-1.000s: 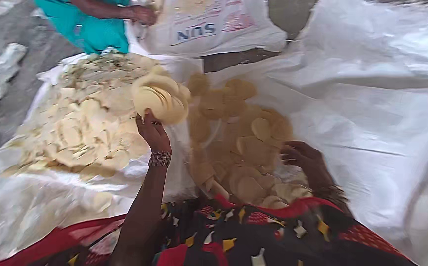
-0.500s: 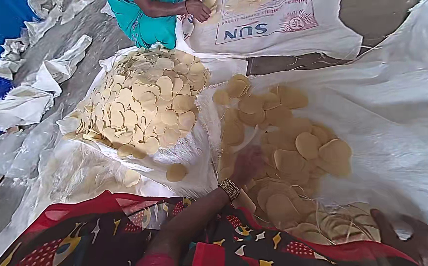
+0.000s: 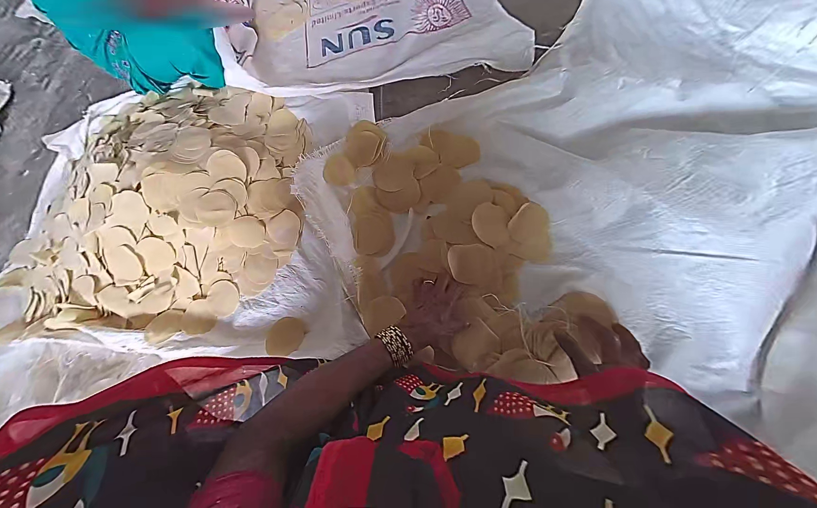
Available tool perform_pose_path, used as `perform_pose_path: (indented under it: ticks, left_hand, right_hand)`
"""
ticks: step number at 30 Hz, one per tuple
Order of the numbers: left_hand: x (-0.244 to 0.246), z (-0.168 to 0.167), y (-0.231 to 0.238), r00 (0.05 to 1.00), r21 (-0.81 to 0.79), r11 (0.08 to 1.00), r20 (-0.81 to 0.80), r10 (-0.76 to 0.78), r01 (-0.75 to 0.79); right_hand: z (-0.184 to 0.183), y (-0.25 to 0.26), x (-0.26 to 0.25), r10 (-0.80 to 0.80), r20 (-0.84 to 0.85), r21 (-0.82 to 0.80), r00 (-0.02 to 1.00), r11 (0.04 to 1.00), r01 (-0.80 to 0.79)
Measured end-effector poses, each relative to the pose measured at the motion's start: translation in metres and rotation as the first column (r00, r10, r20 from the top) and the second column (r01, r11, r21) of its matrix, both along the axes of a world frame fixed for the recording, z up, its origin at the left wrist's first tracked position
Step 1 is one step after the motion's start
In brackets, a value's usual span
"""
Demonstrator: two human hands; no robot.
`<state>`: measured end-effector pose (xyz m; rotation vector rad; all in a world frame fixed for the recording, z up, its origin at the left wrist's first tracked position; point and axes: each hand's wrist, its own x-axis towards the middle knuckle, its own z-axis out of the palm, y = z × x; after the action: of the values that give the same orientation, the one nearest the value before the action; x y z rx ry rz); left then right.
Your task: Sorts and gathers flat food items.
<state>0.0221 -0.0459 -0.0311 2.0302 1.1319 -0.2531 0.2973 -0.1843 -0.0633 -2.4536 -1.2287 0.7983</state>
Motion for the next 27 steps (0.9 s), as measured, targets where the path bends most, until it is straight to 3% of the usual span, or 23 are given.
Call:
perform_pose_path:
  ticks: [2,4,7,9,11,13,15,17,20,21,24,27]
  left_hand:
    - [0.002,-0.007,-0.006,0.999,0.035,0.999,0.043,-0.011,0.01]
    - [0.002,-0.01,-0.005,0.993,-0.028,0.999,0.113,0.02,-0.017]
    - [-0.001,-0.011,0.001,0.982,-0.227,0.974,0.178,0.053,-0.012]
    - [-0.004,-0.013,0.004,0.981,-0.308,0.95,0.192,0.007,0.054]
    - [-0.008,-0.015,0.006,0.976,-0.341,0.936,0.216,-0.015,0.089]
    - [-0.009,-0.012,0.008,0.967,-0.378,0.921,0.255,0.004,0.096]
    - [-0.009,-0.007,0.006,0.952,-0.458,0.885,0.297,0.067,0.081]
    - [-0.009,-0.015,0.0,0.922,-0.535,0.843,0.353,0.16,0.059]
    - [-0.01,-0.025,-0.012,0.84,-0.696,0.718,0.387,0.379,-0.003]
    - [-0.013,-0.024,-0.013,0.803,-0.744,0.668,0.389,0.452,-0.016]
    - [-0.036,-0.006,0.001,0.71,-0.794,0.604,0.39,0.586,-0.063]
    - [-0.095,0.031,0.025,0.567,-0.745,0.59,0.353,0.744,-0.311]
  right_hand:
    - [-0.009,0.0,-0.01,0.061,0.074,-0.013,0.995,0.998,-0.06]
    - [-0.002,0.001,-0.017,0.049,0.065,-0.02,0.997,0.999,-0.048]
    - [0.008,0.005,-0.016,-0.123,-0.125,-0.048,0.985,0.992,0.117]
    - [0.02,0.009,-0.019,-0.259,-0.258,-0.175,0.931,0.96,0.218]
    - [0.03,0.011,-0.022,-0.255,-0.35,-0.273,0.901,0.948,0.162]
    - [0.03,0.007,-0.029,-0.24,-0.489,-0.224,0.838,0.964,0.146]
    - [0.022,0.001,-0.032,-0.076,-0.593,-0.118,0.801,0.993,0.007]
    - [0.024,0.001,-0.036,-0.107,-0.534,-0.126,0.839,0.991,0.046]
    - [0.053,0.024,-0.047,-0.169,-0.45,-0.325,0.877,0.946,0.015]
    - [0.045,0.023,-0.047,-0.122,-0.465,-0.25,0.877,0.968,0.002]
    - [0.047,0.047,-0.065,-0.071,-0.704,-0.096,0.706,0.995,0.004]
    - [0.071,0.096,-0.113,-0.053,-0.854,-0.039,0.518,0.999,0.038]
